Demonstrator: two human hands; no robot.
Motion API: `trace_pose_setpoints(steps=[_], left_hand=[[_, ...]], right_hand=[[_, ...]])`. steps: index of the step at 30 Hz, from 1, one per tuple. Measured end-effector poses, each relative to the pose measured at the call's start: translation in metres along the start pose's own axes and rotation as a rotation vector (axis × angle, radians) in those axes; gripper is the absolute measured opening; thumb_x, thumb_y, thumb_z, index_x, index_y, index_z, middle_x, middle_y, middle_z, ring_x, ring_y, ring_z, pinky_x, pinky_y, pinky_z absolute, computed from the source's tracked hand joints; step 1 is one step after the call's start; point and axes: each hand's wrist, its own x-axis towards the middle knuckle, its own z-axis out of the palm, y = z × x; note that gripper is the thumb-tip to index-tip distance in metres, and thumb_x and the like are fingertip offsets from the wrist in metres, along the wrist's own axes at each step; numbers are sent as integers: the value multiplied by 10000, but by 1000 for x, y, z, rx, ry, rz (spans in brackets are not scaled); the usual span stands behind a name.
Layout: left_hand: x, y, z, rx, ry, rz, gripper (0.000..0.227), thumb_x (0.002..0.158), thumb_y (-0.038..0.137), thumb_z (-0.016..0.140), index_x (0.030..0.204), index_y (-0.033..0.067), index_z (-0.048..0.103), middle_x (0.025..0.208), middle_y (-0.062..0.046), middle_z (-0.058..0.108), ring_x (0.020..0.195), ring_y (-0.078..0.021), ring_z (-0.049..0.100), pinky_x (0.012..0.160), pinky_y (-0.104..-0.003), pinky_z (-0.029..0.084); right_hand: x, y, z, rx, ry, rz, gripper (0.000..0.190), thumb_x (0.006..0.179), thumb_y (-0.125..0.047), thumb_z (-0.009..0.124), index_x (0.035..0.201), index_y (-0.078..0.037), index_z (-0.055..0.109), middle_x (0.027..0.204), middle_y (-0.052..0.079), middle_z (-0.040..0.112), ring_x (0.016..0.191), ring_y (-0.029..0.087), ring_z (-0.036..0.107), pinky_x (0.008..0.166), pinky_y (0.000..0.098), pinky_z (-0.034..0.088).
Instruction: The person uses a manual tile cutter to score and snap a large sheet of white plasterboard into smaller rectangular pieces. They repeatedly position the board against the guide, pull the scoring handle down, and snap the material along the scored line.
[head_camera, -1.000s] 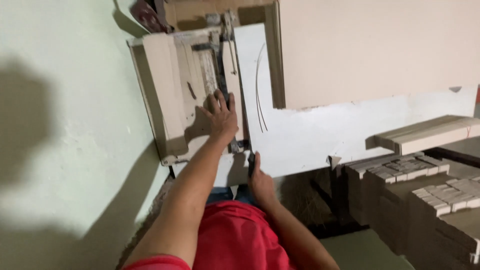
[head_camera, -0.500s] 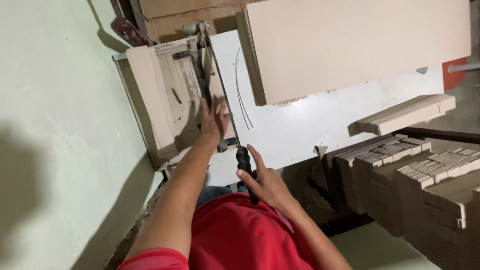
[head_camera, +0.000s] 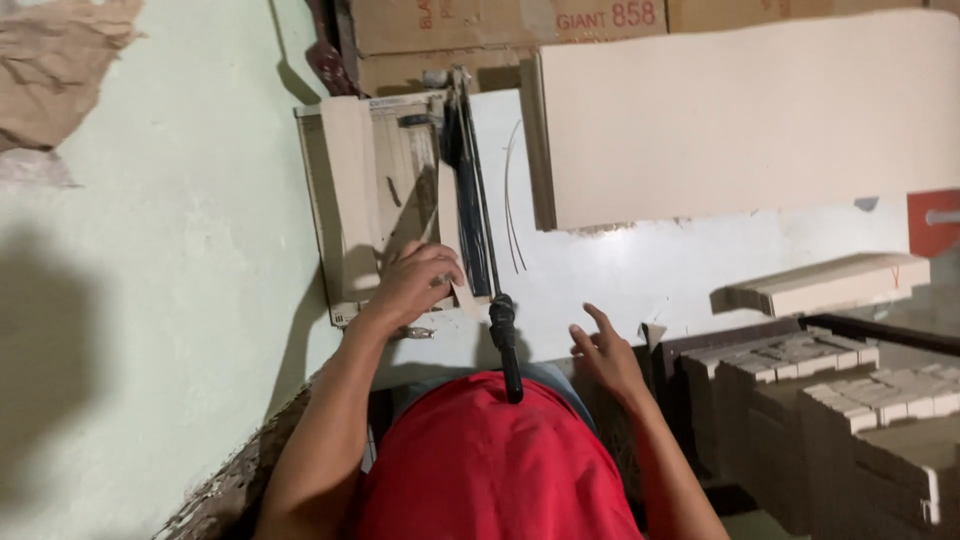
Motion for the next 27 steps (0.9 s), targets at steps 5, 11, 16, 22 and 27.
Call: trace_pose_setpoints(steps=[5,11,16,22,27], left_hand=[[-5,72,-86,-674,548,-81,296,731,-72,687,846,188,603,960,2,738,980,-173,675,1002,-322,391],[18,2,-114,-722,935,-280,104,1011,118,629,1115,115,625,905,11,560,834,-107,470,796,-261,415],[58,-95,-100,-618,918,-505,126,1022,187,637,1137,134,634,909,29,606,825,-102,527,767,-284,446],[84,-162,-57,-484,786,-836,713,1029,416,695,1507,64,300,1421,-220,446,1319,-349,483,1095,-481,417],[67,-99,-32,-251,444,-1104,1197,859,589,822,1610,51,60,1584,-281,240,1469,-463,295,1148,-658,310]], right_hand=[[18,33,-1,4,29,55,731,1016,-573,491,1596,-146,365,1025,157,807,923,336,783,901,475,547],[22,48,14,13,51,123,716,1013,-604,486,1581,-173,420,1246,283,712,1241,477,624,1070,570,463],[37,113,33,45,93,207,774,973,-724,498,1572,-236,454,1367,239,650,1324,448,569,1128,576,424],[18,119,46,101,96,287,778,971,-701,526,1563,-199,462,1310,224,676,1285,434,599,1088,602,441],[5,107,50,141,95,340,804,967,-674,540,1577,-159,443,1374,254,651,1351,462,536,1130,626,401]])
